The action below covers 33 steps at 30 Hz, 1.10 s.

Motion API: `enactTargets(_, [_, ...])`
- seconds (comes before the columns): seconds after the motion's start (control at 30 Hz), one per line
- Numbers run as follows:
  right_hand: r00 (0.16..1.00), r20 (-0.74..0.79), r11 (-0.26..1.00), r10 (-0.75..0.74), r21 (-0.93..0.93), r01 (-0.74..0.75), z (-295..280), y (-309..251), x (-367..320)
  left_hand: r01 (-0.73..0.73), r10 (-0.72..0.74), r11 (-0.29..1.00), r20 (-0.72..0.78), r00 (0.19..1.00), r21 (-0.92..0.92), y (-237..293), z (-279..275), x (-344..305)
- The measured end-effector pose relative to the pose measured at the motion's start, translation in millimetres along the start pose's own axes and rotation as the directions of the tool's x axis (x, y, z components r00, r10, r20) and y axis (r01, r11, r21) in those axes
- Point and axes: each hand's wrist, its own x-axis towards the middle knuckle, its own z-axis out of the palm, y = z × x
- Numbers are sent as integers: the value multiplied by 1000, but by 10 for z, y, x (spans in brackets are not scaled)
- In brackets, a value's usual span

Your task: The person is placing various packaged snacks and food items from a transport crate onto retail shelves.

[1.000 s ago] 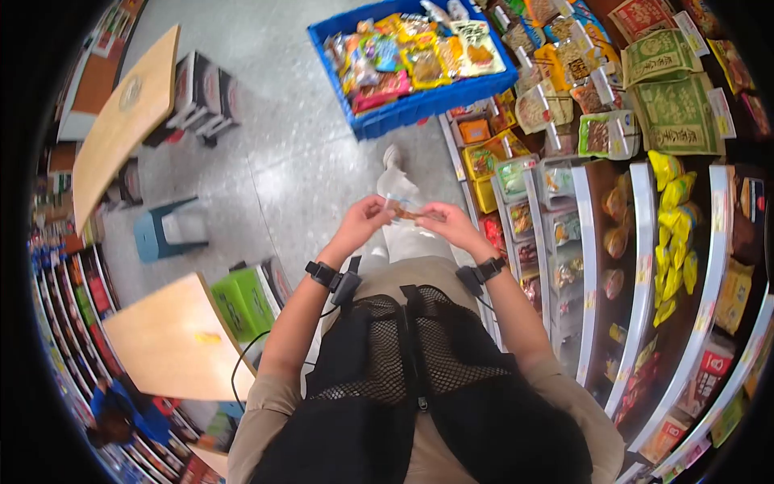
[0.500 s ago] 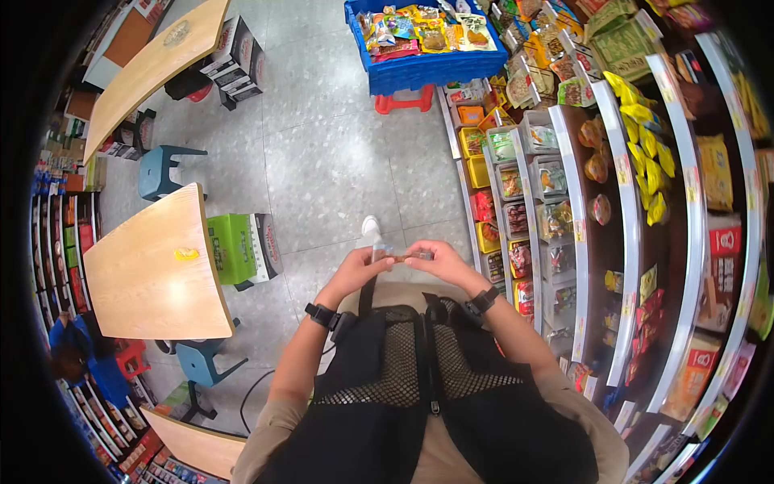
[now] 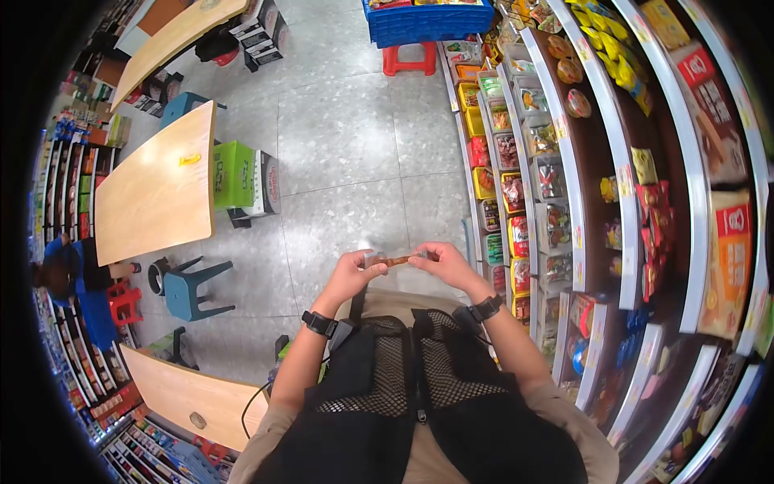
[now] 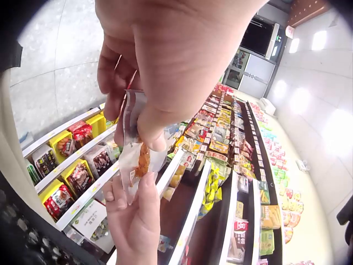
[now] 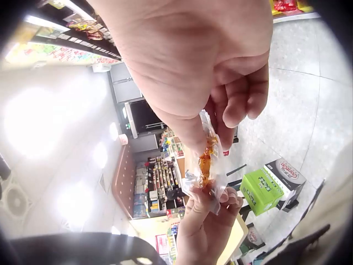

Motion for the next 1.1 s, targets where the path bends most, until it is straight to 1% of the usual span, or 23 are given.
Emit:
enactTargets(0.07, [1000,-5,999,-17,-43,16,134,5,-313,36,-35,998,12,999,-44,-23,136,-284])
enactTargets(0.17, [993,-86,995,-84,-56,79,355,117,-815,66,-64,997,44,997,-47,-134,335,-668])
enactTargets(0.2, [989,-112,995,-96,4,97,426,180,-963,72,-70,997,51,996,-42,-161,405,-791])
enactTargets(0.23, [986,-133,992,-98,65,107,529,282,-1139,74,-71,993,41,997,-91,-205,504,-945])
enactTargets(0.27, [985,-150,986,-89,130,109,651,351,-1333,60,-57,995,41,998,-78,-220,581,-1099])
enactTargets(0.3, [982,-173,983,-74,154,101,757,448,-1537,54,-52,996,40,998,-70,-278,674,-1268])
enactTargets(0.33, [977,-190,974,-93,188,129,883,555,-1727,53,-51,996,40,998,-67,-355,782,-1452])
enactTargets(0.4, [968,-224,950,-109,262,168,1174,825,-2135,28,-25,998,45,999,-56,-478,1010,-1902])
enactTargets(0.43, [979,-184,946,-86,292,138,1303,954,-2377,2,1,999,53,999,-55,-611,1119,-2120])
enactTargets(0.47, [978,-185,948,-94,284,145,1447,1075,-2610,-14,18,999,69,997,-53,-737,1226,-2350])
enactTargets(0.5, [978,-188,948,-92,283,143,1621,1223,-2859,-5,16,993,92,996,-119,-873,1348,-2595])
enactTargets(0.53, [977,-190,950,-93,276,144,1790,1356,-3128,2,9,994,100,995,-111,-992,1481,-2876])
enactTargets(0.57, [979,-190,938,-68,322,128,1961,1447,-3398,8,3,995,108,994,-104,-1073,1600,-3146])
enactTargets(0.63, [974,-223,933,-47,339,123,2303,1671,-3930,4,5,997,116,993,-74,-1300,1861,-3670])
enactTargets(0.73, [967,-251,927,-48,349,137,2638,1850,-4707,38,-9,987,182,983,-156,-1393,2221,-4307])
enactTargets(0.77, [960,-274,923,-63,350,161,2727,1871,-4933,25,-5,995,199,980,-100,-1402,2317,-4486])
enactTargets(0.87, [942,-330,917,-63,352,185,2936,1907,-5647,-24,39,998,239,970,-64,-1327,2662,-4984])
enactTargets(0.93, [923,-378,913,-76,345,216,3073,2018,-6067,11,12,997,271,963,-80,-1328,2909,-5267])
enactTargets(0.97, [909,-408,911,-85,337,237,3121,2106,-6254,22,4,996,291,957,-87,-1350,3040,-5380])
enactTargets(1.07, [888,-440,925,-134,266,272,3186,2546,-6820,-33,-10,994,385,923,104,-1474,3460,-5755])
enactTargets(1.1, [881,-456,922,-123,275,271,3208,2655,-7030,-21,-1,999,424,906,47,-1494,3659,-5879])
